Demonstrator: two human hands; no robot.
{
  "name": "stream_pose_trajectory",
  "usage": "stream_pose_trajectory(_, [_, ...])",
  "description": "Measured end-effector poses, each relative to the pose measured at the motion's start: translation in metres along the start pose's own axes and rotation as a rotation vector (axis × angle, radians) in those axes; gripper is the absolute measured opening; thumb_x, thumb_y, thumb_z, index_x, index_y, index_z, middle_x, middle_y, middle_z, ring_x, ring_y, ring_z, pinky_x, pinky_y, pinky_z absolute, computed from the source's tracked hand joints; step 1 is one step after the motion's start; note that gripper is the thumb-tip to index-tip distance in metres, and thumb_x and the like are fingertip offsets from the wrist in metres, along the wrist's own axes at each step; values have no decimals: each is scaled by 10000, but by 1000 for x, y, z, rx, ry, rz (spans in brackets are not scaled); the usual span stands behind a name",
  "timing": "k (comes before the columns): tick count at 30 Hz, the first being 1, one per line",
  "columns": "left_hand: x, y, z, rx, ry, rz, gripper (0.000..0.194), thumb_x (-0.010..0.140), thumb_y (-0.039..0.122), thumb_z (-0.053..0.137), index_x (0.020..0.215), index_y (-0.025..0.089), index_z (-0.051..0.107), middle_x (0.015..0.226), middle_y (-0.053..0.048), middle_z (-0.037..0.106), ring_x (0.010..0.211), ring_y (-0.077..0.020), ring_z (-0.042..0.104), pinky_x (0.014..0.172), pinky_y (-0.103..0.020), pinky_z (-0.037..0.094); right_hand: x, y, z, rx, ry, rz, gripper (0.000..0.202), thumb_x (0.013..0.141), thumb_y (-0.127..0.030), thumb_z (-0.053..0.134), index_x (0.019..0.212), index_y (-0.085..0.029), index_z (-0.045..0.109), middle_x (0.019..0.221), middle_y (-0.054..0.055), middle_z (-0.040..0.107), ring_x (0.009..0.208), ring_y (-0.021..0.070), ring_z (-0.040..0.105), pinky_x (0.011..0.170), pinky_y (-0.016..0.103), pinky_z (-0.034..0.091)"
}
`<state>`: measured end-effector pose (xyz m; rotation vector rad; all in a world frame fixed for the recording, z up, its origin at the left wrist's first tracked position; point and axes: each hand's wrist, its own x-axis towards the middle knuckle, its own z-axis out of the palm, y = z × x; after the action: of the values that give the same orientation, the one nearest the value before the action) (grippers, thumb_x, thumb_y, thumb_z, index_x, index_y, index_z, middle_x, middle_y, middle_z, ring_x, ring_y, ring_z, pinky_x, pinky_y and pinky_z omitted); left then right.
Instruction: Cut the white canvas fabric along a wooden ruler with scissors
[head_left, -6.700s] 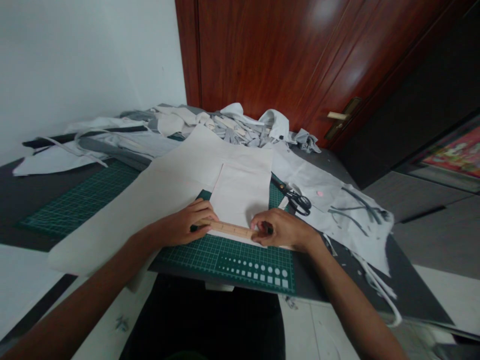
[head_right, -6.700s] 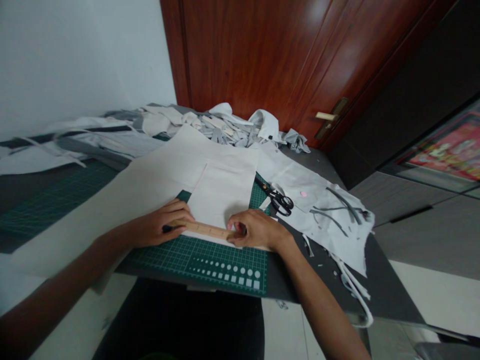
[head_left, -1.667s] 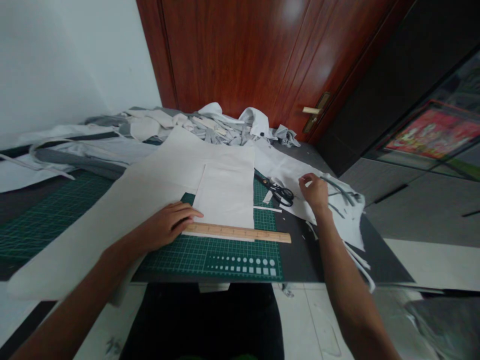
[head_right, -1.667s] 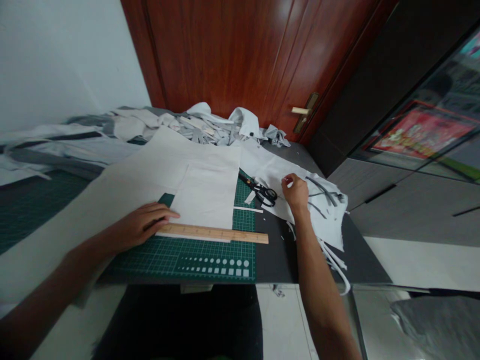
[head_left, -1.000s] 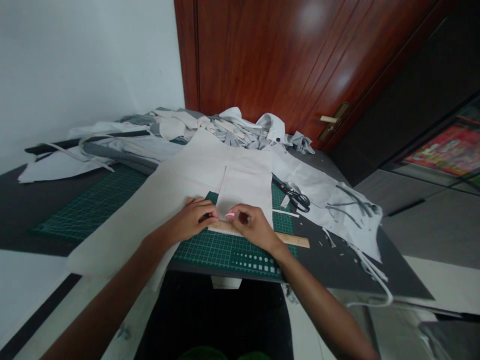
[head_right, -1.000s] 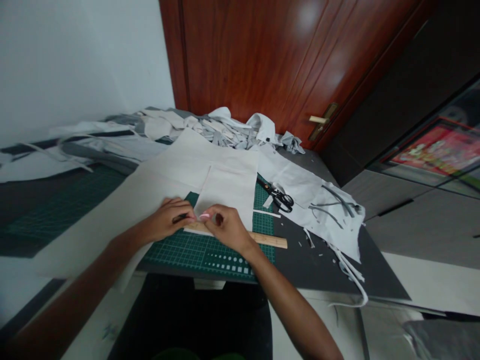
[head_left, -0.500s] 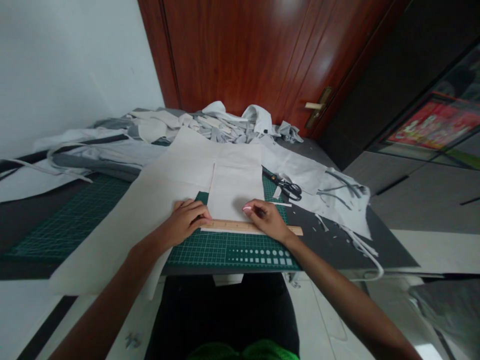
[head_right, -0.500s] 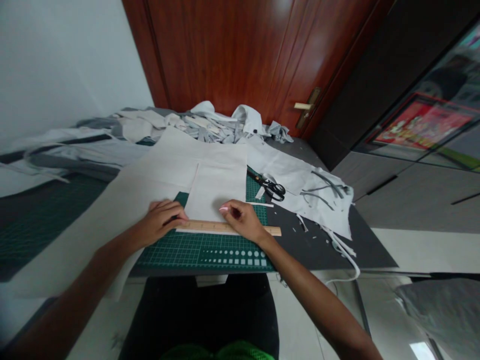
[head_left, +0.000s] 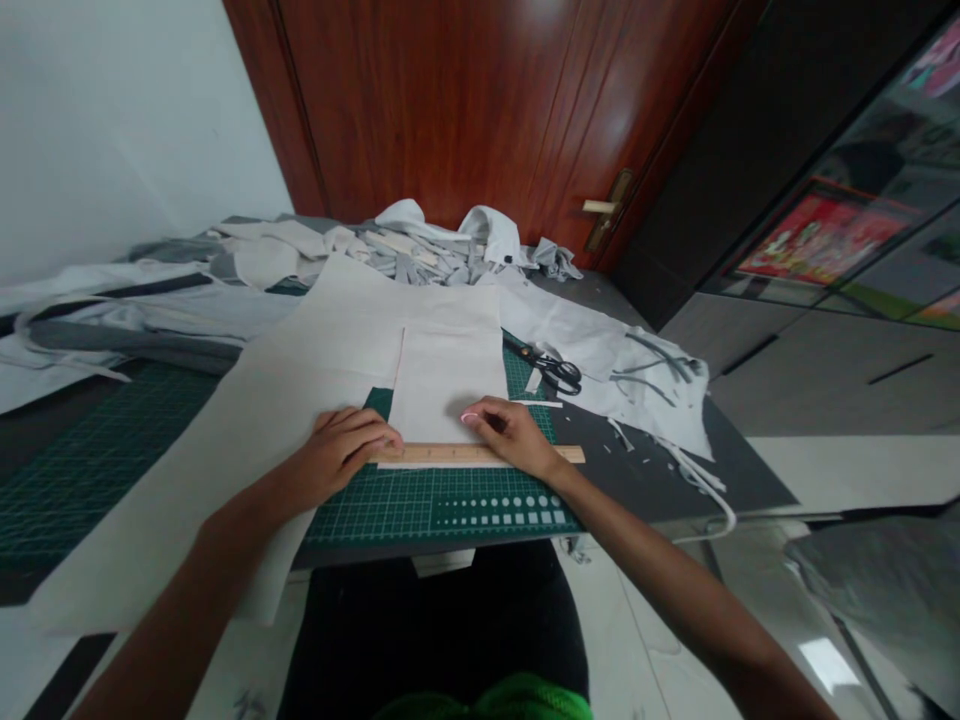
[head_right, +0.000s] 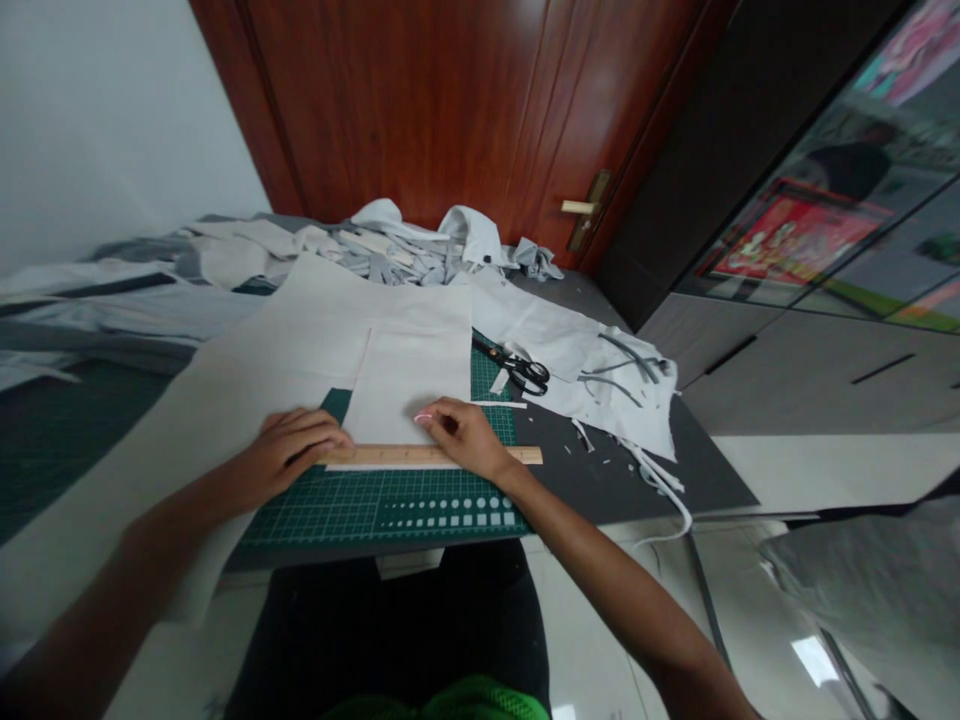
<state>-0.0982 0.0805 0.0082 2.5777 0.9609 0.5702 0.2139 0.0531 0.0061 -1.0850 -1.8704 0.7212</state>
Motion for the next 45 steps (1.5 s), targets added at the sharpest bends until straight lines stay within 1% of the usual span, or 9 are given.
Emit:
stream_pose_trajectory(4, [-1,-5,-1,3,-6,19,364,1057,426,415,1021,295,753,1061,-16,710,1028,-222,594,963,-372,353,-1,-1,1,20,-5,58,335,961,-485,639,957,-169,750,765,8,679,642,125,535,604,247,402])
stream_pose_trajectory(10, [4,-4,-9,-63,-44,6,314,1038,423,469,1032,288,753,1036,-9,739,1002,-208,637,977,-362,391,-1,-8,9,55,-37,43,299,940,-445,679,942,-154,747,734,-4,672,608,106,525,574,226,384])
stream_pose_trajectory(16, [6,-1,-12,-116,-32,23,304,1026,424,495,1005,270,757,995,-12,753,953,-191,656,934,-339,446,5,-33,28,75,-183,36,333,916,-502,733,893,-170,741,678,-34,638,573,93,502,571,220,388])
stream_pose_trajectory(18, [6,-2,-11,-111,-18,16,295,1018,428,510,1000,272,759,993,-13,752,954,-194,657,934,-345,453,9,-43,35,76,-225,10,279,932,-456,729,903,-179,744,694,-35,646,582,92,510,586,219,397])
stream_pose_trajectory(21, [5,-2,-9,-116,1,17,292,1013,425,520,952,255,749,985,-22,742,946,-197,656,934,-353,455,15,-55,45,63,-255,-51,136,947,-315,715,910,-187,743,737,-32,667,617,95,533,614,220,407])
stream_pose_trajectory(24, [4,-2,-7,-115,14,27,309,1016,425,519,882,234,721,962,-26,728,921,-195,651,924,-352,447,20,-59,55,11,-248,-87,87,935,-251,714,876,-191,734,779,-22,680,662,103,556,643,230,421])
stream_pose_trajectory(31, [4,0,-4,-100,31,29,251,1005,339,502,887,225,693,958,-25,716,937,-198,644,921,-365,417,19,-51,75,-33,-191,-124,79,923,-251,735,862,-203,748,773,-26,654,677,107,570,664,246,439])
stream_pose_trajectory(35, [4,1,-2,-107,50,34,230,1002,318,512,881,221,682,933,-24,712,910,-192,643,906,-365,416,18,-51,79,-46,-179,-110,74,920,-258,742,862,-216,762,796,-21,676,688,106,589,676,247,450])
stream_pose_trajectory(45, [5,-1,-3,-102,4,16,280,1014,353,498,830,218,659,909,-16,688,907,-190,611,921,-357,394,15,-50,84,-131,-162,-108,71,926,-260,724,874,-224,756,809,-22,674,674,104,574,656,254,433])
